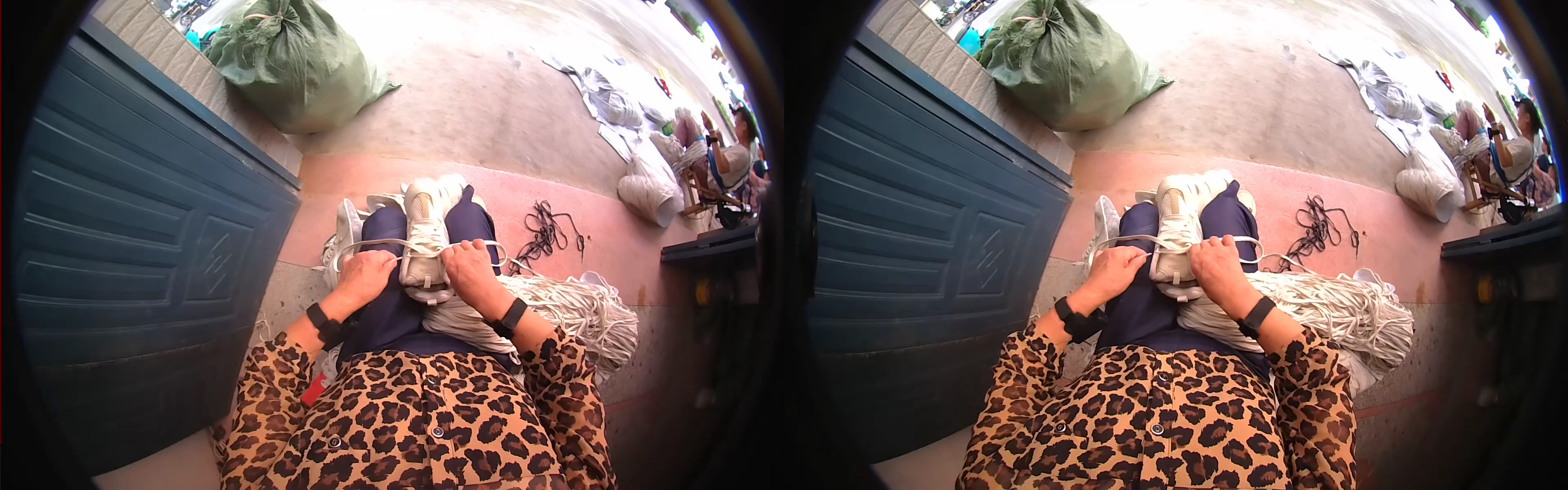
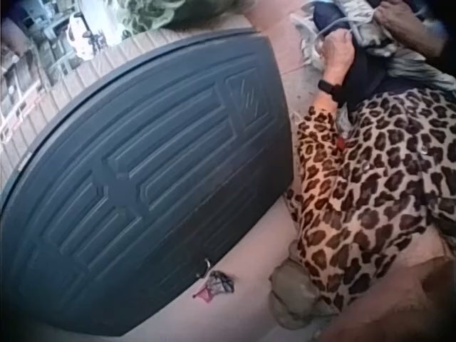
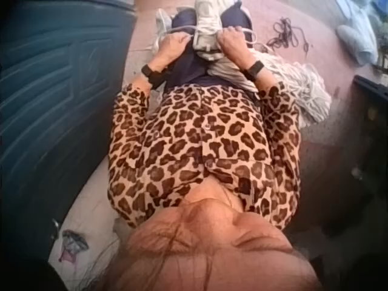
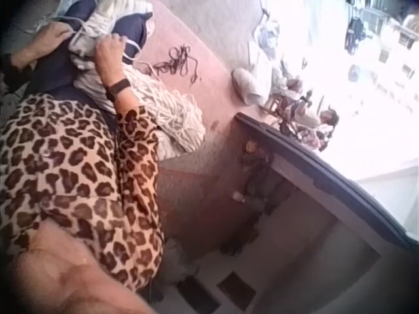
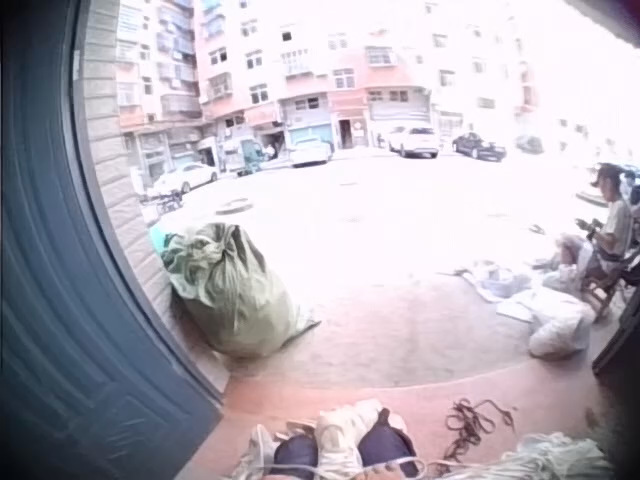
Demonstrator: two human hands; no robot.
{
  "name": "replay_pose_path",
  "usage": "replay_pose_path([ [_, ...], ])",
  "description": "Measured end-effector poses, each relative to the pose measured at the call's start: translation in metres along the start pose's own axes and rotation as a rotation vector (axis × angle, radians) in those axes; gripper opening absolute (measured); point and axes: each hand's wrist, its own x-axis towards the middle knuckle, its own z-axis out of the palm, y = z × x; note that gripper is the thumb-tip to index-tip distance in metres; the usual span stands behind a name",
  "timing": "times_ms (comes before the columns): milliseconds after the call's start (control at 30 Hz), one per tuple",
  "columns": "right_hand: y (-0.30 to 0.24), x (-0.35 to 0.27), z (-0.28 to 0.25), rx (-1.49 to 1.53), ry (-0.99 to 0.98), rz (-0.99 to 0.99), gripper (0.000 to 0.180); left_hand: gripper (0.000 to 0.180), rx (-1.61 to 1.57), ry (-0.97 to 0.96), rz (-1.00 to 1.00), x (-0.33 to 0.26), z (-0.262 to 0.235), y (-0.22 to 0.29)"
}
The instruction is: Bundling shoes together using long laces in a shoe manufacturing setting.
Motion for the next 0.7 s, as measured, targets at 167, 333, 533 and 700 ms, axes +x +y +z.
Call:
replay_pose_path([
  [167, 0.003, -0.008, 0.004, 0.138, 0.114, 0.136, 0.009, 0.010, 0.298, 0.049, 0.218, 0.001, 0.002, 0.008],
  [333, 0.001, -0.005, 0.002, 0.137, 0.186, 0.190, 0.008, 0.007, 0.472, 0.101, 0.379, 0.008, 0.002, 0.014],
  [533, 0.004, -0.008, 0.006, 0.136, 0.219, 0.194, 0.013, 0.010, 0.719, 0.090, 0.529, 0.016, 0.001, 0.026],
  [700, 0.003, -0.007, 0.005, 0.159, 0.246, 0.177, 0.015, 0.012, 0.722, 0.003, 0.493, 0.019, 0.013, 0.022],
])
